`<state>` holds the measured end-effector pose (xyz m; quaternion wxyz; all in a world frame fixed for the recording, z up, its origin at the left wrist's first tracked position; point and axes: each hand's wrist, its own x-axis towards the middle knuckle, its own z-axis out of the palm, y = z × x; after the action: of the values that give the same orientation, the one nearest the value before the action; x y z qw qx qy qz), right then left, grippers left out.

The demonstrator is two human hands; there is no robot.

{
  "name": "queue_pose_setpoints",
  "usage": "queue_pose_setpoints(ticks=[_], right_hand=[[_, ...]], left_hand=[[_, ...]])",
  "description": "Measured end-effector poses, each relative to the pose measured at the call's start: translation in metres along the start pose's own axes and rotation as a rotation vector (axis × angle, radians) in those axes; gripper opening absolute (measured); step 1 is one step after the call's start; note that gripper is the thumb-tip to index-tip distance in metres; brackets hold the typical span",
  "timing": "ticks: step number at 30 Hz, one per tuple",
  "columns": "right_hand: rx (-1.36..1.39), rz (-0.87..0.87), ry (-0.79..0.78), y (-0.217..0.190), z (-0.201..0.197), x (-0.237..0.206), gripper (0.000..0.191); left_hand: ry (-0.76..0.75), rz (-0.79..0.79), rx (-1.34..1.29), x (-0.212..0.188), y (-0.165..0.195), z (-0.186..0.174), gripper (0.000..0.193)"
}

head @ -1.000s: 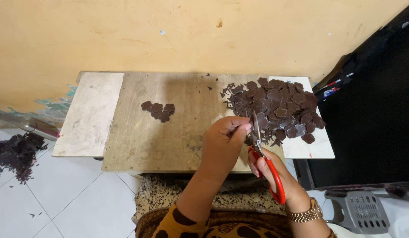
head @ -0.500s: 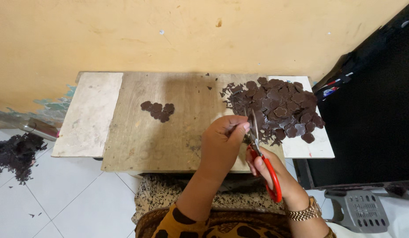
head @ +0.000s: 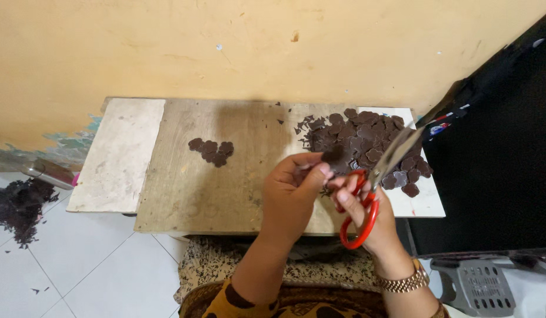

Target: The person uses red-handled scissors to trim the edges of small dark brown flower-shaped pieces. They hold each piece in the left hand and cut with the right, placing trimmed pieces into a growing pile on the table.

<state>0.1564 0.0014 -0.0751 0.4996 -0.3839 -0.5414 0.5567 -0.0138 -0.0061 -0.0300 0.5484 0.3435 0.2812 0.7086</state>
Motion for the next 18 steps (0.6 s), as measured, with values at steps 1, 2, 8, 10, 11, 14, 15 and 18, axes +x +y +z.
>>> queue_pose_setpoints(ticks=[1, 2, 8, 10, 11, 14, 15, 18], right_hand=[[0.103, -0.023, 0.031, -0.007, 0.004, 0.003, 0.02], [0.121, -0.044, 0.074, -0.014, 0.009, 0.005, 0.019], [0.169, -0.055, 0.15, -0.045, 0.036, 0.02, 0.02], [0.158, -0.031, 0.143, -0.046, 0.039, 0.022, 0.02], [0.109, -0.034, 0.124, -0.046, 0.039, 0.023, 0.02], [-0.043, -0.056, 0.065, -0.043, 0.035, 0.023, 0.021], [-0.096, -0.069, 0.042, -0.043, 0.033, 0.022, 0.023], [-0.043, -0.122, -0.029, -0.041, 0.033, 0.022, 0.026]], left_hand=[[-0.042, -0.013, -0.048, -0.002, 0.0, 0.001, 0.015], [-0.025, -0.018, -0.031, -0.004, 0.001, 0.002, 0.014], [0.039, -0.012, 0.009, -0.005, 0.007, 0.001, 0.011], [0.053, -0.012, -0.002, -0.003, 0.009, -0.001, 0.012], [0.058, -0.04, 0.031, -0.003, 0.01, -0.003, 0.013], [0.068, -0.11, 0.135, -0.001, 0.013, -0.007, 0.014], [0.076, -0.127, 0.173, -0.003, 0.014, -0.009, 0.012], [0.039, -0.127, 0.097, 0.0, 0.016, -0.012, 0.01]])
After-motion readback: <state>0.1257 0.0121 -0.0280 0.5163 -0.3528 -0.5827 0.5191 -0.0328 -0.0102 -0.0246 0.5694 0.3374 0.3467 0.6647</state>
